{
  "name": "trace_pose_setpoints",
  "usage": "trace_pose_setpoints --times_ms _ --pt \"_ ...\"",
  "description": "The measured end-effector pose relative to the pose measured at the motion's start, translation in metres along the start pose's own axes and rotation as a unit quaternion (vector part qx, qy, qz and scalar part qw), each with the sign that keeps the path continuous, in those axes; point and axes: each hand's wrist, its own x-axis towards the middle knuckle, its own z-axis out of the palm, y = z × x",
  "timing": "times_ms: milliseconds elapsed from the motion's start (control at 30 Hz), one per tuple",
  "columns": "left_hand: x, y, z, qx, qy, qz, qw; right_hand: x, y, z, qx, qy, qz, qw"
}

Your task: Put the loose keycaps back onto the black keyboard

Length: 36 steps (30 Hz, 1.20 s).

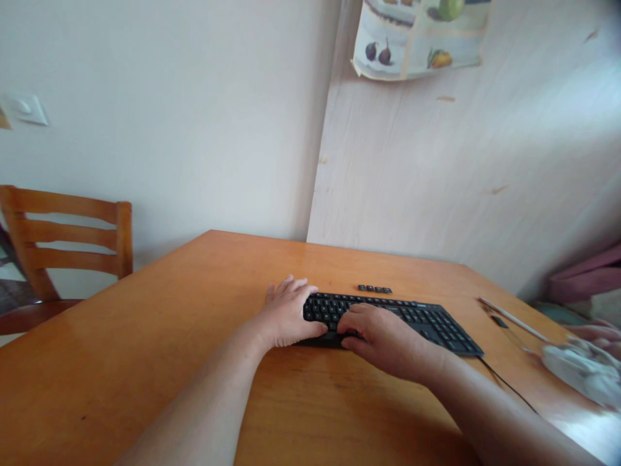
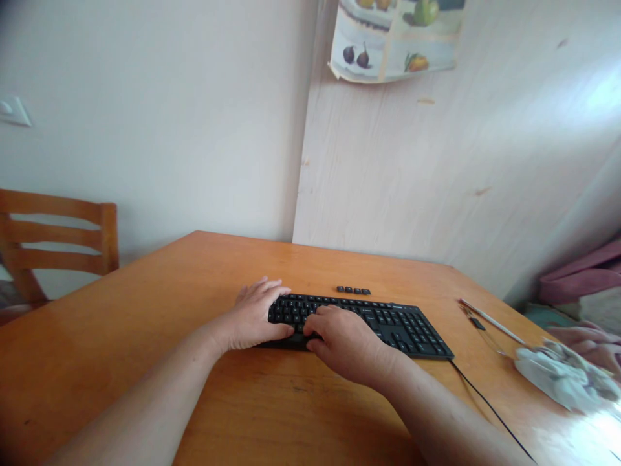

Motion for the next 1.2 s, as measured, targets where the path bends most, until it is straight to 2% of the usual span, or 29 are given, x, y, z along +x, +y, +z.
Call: trace_pose_setpoints --times_ms 967,1200 --pt "-0.0029 0.0054 -0.0053 0.047 -0.042 -0.016 0.998 -0.0008 0.0004 -0.0003 0.017 -0.005 0.006 1.000" --pt "-0.0005 0.0012 -0.0027 0.051 -0.033 -0.012 0.998 -0.0015 -0.0007 0.0033 0.017 0.012 -0.002 1.000"
